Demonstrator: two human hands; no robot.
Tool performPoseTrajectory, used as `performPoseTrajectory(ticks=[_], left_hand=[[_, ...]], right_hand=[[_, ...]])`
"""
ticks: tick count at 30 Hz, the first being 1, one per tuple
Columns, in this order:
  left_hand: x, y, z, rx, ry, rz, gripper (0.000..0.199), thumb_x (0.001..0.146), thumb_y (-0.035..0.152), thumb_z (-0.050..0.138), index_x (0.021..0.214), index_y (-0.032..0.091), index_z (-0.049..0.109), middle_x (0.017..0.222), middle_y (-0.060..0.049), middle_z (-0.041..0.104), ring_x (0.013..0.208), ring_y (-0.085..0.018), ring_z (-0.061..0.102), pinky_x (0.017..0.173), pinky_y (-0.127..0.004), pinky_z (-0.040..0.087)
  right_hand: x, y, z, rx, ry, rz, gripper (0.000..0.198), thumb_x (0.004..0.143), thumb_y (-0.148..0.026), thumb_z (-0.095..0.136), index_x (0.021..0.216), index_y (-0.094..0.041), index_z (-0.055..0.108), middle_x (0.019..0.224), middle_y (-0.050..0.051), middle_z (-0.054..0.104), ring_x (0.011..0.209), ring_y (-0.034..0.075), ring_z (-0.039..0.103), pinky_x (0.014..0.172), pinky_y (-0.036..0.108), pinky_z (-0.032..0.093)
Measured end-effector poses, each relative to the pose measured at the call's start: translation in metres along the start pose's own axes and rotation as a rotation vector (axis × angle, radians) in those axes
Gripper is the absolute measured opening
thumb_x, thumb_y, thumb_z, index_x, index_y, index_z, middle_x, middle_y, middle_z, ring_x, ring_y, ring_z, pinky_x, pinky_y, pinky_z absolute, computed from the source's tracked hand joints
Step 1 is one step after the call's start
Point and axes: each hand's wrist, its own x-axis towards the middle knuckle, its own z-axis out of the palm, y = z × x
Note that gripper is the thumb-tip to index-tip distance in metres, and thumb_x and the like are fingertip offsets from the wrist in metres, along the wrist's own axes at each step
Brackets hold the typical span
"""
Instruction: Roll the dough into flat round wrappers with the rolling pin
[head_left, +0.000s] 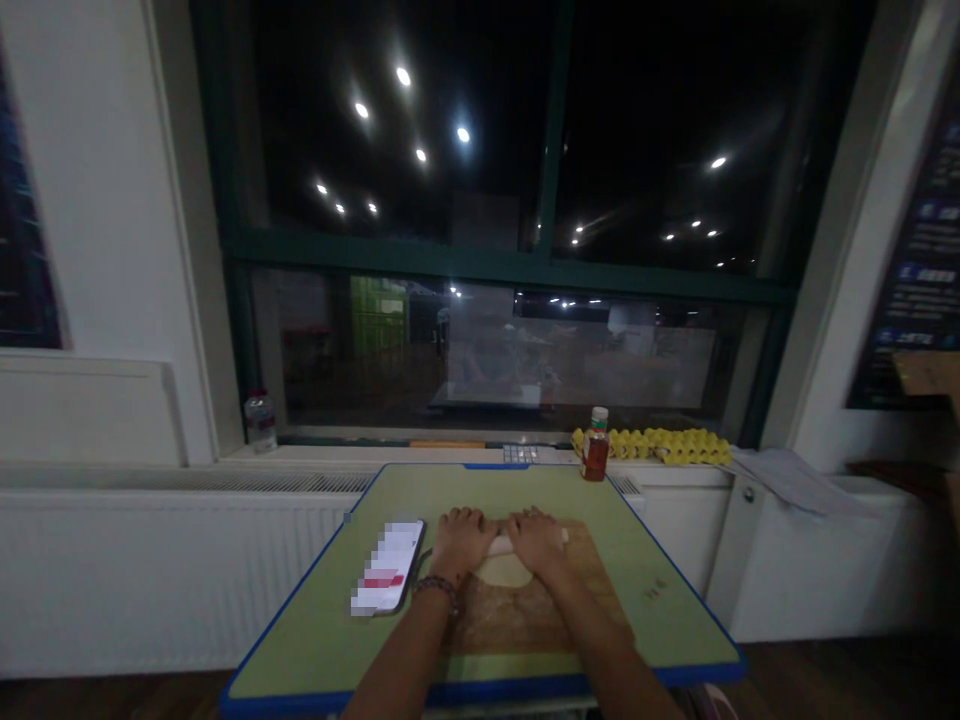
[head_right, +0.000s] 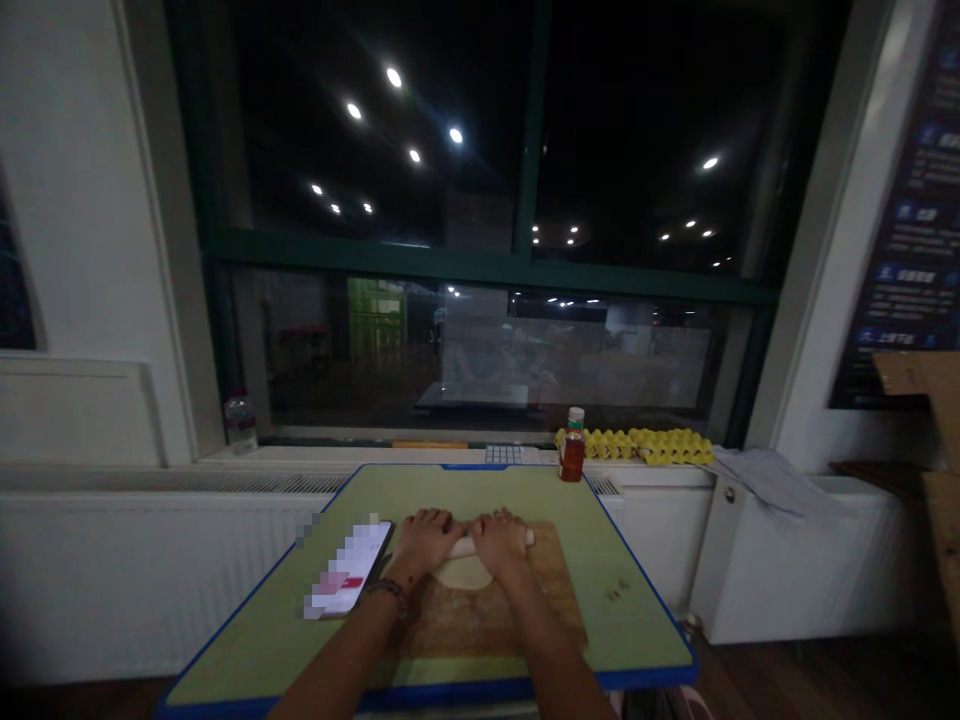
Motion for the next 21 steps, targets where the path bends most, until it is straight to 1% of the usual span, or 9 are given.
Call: performPoseTrajectory(ticks=[2,4,6,9,11,14,17,19,21], left_hand=[[-0.001,-0.001,0.003,-0.012,-0.020,0.029,0.034,0.095,0.033,0.039,0.117,0.031,0.064,0.122,-0.009,0.063,0.117,-0.031,0.051,0.093,-0.047,0.039],[-0.005,0.000,0.007,-0.049,-0.011,0.010,0.037,0.097,0.037,0.035,0.123,0.031,0.061,0.129,-0.008,0.060,0.124,-0.030,0.047,0.100,-0.049,0.034],[-0.011,0.002,0.013,-0.111,0.030,-0.030,0.044,0.098,0.044,0.031,0.127,0.027,0.058,0.135,-0.008,0.056,0.130,-0.029,0.042,0.107,-0.049,0.028],[-0.018,0.003,0.020,-0.175,0.098,-0.022,0.048,0.097,0.050,0.029,0.129,0.027,0.057,0.138,-0.006,0.055,0.133,-0.029,0.039,0.111,-0.050,0.022],[-0.019,0.004,0.022,-0.178,0.123,-0.013,0.046,0.097,0.050,0.031,0.128,0.027,0.058,0.136,-0.006,0.057,0.133,-0.029,0.040,0.111,-0.050,0.021],[-0.013,0.004,0.021,-0.161,0.110,-0.033,0.047,0.097,0.049,0.032,0.127,0.025,0.059,0.134,-0.008,0.058,0.131,-0.029,0.042,0.111,-0.049,0.022],[-0.003,0.005,0.016,-0.123,0.075,-0.072,0.048,0.096,0.047,0.032,0.128,0.023,0.059,0.135,-0.009,0.057,0.131,-0.030,0.042,0.111,-0.049,0.022],[0.004,0.005,0.014,-0.108,0.062,-0.121,0.046,0.096,0.044,0.034,0.129,0.022,0.058,0.136,-0.009,0.056,0.132,-0.031,0.041,0.110,-0.050,0.022],[0.009,0.004,0.012,-0.103,0.052,-0.156,0.043,0.095,0.041,0.036,0.128,0.024,0.058,0.137,-0.009,0.056,0.132,-0.031,0.040,0.110,-0.050,0.023]], right_hand=[[-0.005,0.002,0.004,0.010,0.004,-0.015,0.045,0.097,-0.029,0.028,0.126,-0.016,0.061,0.130,0.014,0.060,0.129,0.027,0.048,0.106,0.044,0.035],[-0.013,0.006,0.010,0.029,0.016,-0.051,0.049,0.098,-0.028,0.025,0.137,-0.014,0.051,0.139,0.012,0.053,0.135,0.026,0.040,0.112,0.045,0.028],[-0.024,0.010,0.017,0.087,0.064,-0.116,0.050,0.098,-0.027,0.024,0.142,-0.012,0.045,0.144,0.012,0.047,0.137,0.025,0.037,0.115,0.044,0.024],[-0.037,0.017,0.023,0.120,0.115,-0.190,0.051,0.098,-0.026,0.023,0.145,-0.017,0.040,0.148,0.007,0.042,0.138,0.022,0.036,0.116,0.041,0.024],[-0.040,0.019,0.022,0.130,0.105,-0.207,0.051,0.098,-0.028,0.023,0.146,-0.020,0.039,0.147,0.005,0.043,0.135,0.021,0.040,0.115,0.040,0.028],[-0.033,0.018,0.016,0.158,0.054,-0.181,0.051,0.099,-0.032,0.022,0.142,-0.017,0.045,0.144,0.009,0.048,0.132,0.021,0.045,0.113,0.038,0.031],[-0.016,0.016,0.009,0.168,-0.031,-0.157,0.053,0.100,-0.034,0.020,0.136,-0.012,0.052,0.141,0.012,0.050,0.134,0.021,0.042,0.114,0.037,0.027],[-0.003,0.014,0.007,0.151,-0.075,-0.155,0.052,0.100,-0.033,0.020,0.133,-0.013,0.055,0.140,0.012,0.051,0.135,0.019,0.040,0.115,0.037,0.025],[0.009,0.014,0.008,0.136,-0.088,-0.158,0.049,0.100,-0.030,0.022,0.131,-0.014,0.057,0.137,0.010,0.054,0.134,0.018,0.042,0.116,0.036,0.024]])
